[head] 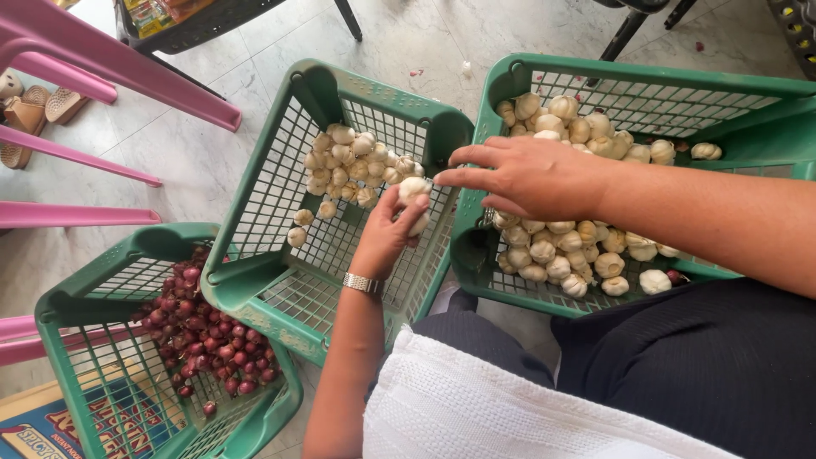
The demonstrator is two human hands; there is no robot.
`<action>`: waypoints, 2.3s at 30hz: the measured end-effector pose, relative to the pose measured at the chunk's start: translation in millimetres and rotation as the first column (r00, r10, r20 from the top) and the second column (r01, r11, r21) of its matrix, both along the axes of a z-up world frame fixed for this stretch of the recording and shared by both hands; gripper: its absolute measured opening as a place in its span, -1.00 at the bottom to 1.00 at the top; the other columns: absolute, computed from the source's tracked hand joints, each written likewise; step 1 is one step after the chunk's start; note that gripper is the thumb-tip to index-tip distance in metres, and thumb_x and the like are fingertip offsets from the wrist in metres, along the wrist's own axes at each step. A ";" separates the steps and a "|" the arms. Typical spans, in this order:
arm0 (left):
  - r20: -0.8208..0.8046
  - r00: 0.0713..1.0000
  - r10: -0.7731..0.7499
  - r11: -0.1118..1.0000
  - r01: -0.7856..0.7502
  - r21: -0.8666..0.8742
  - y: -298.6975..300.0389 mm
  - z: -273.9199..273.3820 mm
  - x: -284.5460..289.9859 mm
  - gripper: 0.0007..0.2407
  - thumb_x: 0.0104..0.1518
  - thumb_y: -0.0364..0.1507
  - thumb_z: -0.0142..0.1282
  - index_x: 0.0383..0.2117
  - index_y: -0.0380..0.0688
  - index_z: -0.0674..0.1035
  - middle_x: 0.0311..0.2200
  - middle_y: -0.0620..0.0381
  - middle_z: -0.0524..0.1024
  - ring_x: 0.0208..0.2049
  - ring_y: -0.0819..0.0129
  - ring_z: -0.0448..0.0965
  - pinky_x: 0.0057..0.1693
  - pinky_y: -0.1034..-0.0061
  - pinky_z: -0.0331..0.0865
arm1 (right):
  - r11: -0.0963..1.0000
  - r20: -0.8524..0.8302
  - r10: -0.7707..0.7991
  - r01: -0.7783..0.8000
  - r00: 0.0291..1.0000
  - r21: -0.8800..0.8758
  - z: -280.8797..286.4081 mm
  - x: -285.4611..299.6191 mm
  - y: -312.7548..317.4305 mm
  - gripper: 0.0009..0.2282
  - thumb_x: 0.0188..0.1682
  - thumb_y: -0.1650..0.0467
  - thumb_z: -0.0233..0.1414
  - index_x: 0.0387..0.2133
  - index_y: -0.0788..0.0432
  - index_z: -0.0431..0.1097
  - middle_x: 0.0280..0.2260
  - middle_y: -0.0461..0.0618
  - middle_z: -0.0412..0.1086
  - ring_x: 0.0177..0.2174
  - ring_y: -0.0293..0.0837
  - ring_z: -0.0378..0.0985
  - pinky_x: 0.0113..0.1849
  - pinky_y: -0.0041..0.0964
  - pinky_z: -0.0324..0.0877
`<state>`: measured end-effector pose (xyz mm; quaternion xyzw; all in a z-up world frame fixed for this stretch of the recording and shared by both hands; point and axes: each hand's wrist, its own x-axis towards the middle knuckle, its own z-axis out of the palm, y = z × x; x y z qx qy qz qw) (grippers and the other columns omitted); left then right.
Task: Sorting garlic bulbs between crates in a store backroom.
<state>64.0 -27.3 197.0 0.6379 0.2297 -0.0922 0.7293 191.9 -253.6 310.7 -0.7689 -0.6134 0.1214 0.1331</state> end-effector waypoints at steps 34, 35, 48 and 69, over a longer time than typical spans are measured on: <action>0.194 0.977 -0.092 0.880 0.170 -0.444 -18.5 -3.7 14.1 -0.47 0.18 -0.50 0.21 0.32 -0.04 0.32 0.07 0.02 0.53 0.04 0.39 0.54 0.09 0.50 0.46 | 0.970 -0.141 -0.117 0.083 0.983 -0.228 -7.6 7.3 -6.4 -0.56 -0.17 0.41 0.19 0.04 -0.08 0.39 -0.07 0.00 0.35 -0.08 0.04 0.50 -0.13 -0.05 0.46; 0.209 0.977 -0.051 0.973 0.096 -0.211 -1.8 -16.7 18.3 -0.52 0.16 -0.46 0.25 0.25 -0.10 0.41 0.06 0.02 0.55 0.04 0.37 0.56 0.12 0.49 0.48 | 0.891 0.065 -0.120 0.136 0.991 -0.434 -16.4 13.1 -10.0 -0.58 -0.11 0.39 0.18 0.07 -0.09 0.37 -0.05 -0.01 0.36 -0.06 -0.02 0.50 -0.09 -0.11 0.48; -0.145 0.909 0.391 0.292 0.027 0.956 161.4 -177.2 -31.4 -0.45 -0.12 -0.05 0.43 0.08 0.32 0.56 0.23 -0.16 0.12 0.17 -0.24 0.06 0.31 -0.03 0.10 | 0.893 0.128 -0.124 0.167 0.984 -0.417 -11.5 7.0 -8.8 -0.56 -0.14 0.28 0.19 0.08 -0.13 0.38 0.12 -0.07 0.28 0.02 -0.03 0.39 -0.05 -0.10 0.40; -0.053 0.997 0.054 0.512 0.018 0.859 104.1 -181.8 -9.6 -0.54 -0.23 -0.32 0.54 -0.11 0.19 0.63 0.05 -0.09 0.32 -0.02 0.00 0.49 0.12 0.27 0.44 | 0.927 0.108 -0.096 0.128 0.990 -0.352 -8.3 4.6 -8.5 -0.58 -0.14 0.29 0.19 0.05 -0.13 0.39 0.02 -0.09 0.32 0.01 -0.04 0.42 -0.08 -0.10 0.43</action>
